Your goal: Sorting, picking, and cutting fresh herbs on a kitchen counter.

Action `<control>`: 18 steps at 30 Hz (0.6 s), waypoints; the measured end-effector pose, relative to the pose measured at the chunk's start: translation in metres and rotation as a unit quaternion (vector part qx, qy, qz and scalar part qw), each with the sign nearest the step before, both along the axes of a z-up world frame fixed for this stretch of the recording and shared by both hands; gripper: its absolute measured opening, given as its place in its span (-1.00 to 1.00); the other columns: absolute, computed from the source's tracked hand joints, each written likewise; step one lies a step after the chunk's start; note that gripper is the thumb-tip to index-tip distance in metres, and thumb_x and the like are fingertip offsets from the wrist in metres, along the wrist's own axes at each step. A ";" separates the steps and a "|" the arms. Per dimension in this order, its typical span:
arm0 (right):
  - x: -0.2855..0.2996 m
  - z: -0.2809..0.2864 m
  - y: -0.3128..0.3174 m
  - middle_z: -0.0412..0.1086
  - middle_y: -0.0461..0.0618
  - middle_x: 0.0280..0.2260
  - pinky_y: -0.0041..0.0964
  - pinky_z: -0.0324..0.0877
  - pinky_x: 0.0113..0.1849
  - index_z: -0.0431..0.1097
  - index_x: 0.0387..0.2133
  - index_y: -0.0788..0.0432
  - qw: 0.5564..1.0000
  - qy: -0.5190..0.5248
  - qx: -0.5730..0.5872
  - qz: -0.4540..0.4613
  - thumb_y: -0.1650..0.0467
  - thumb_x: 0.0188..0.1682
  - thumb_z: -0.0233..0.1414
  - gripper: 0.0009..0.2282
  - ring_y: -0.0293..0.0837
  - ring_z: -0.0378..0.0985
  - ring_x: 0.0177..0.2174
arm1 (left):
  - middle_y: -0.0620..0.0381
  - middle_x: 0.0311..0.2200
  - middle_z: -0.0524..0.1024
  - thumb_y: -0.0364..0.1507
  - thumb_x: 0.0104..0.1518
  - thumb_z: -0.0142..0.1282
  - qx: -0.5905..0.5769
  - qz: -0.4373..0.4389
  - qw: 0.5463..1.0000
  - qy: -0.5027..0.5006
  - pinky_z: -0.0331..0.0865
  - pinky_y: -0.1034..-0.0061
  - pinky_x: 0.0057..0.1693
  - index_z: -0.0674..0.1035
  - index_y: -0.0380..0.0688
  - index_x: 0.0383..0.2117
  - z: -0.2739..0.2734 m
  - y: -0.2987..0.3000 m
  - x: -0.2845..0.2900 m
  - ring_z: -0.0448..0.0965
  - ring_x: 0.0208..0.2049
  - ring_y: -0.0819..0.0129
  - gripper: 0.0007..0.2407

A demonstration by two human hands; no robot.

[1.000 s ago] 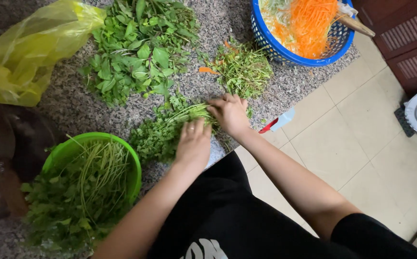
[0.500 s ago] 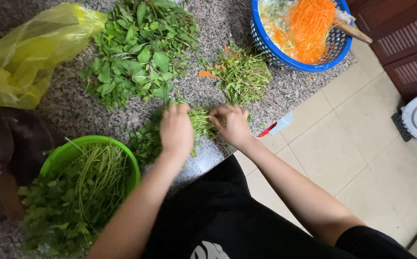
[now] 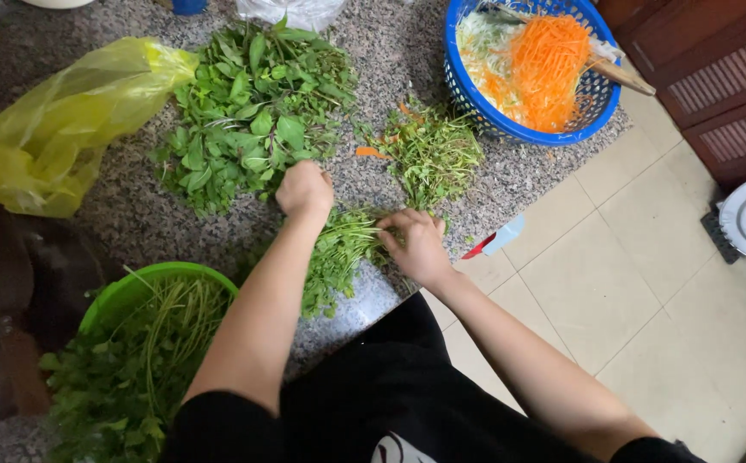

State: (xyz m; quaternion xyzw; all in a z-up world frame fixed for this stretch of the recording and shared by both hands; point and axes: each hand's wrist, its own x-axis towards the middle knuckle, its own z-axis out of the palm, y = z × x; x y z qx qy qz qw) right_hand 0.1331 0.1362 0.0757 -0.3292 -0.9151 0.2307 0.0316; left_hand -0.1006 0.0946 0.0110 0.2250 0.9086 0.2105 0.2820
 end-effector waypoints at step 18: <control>-0.049 0.092 -0.020 0.40 -0.17 -0.29 -0.04 0.07 -0.05 0.61 -0.09 -0.18 0.936 0.232 0.215 0.157 0.27 0.10 0.16 -0.84 -0.09 0.36 -0.24 | -0.04 -0.42 0.70 -0.33 0.13 0.08 -0.016 -0.176 0.983 0.040 0.58 0.03 -0.01 0.76 0.15 -0.50 0.151 -0.115 0.029 0.73 -0.18 -0.09 -0.82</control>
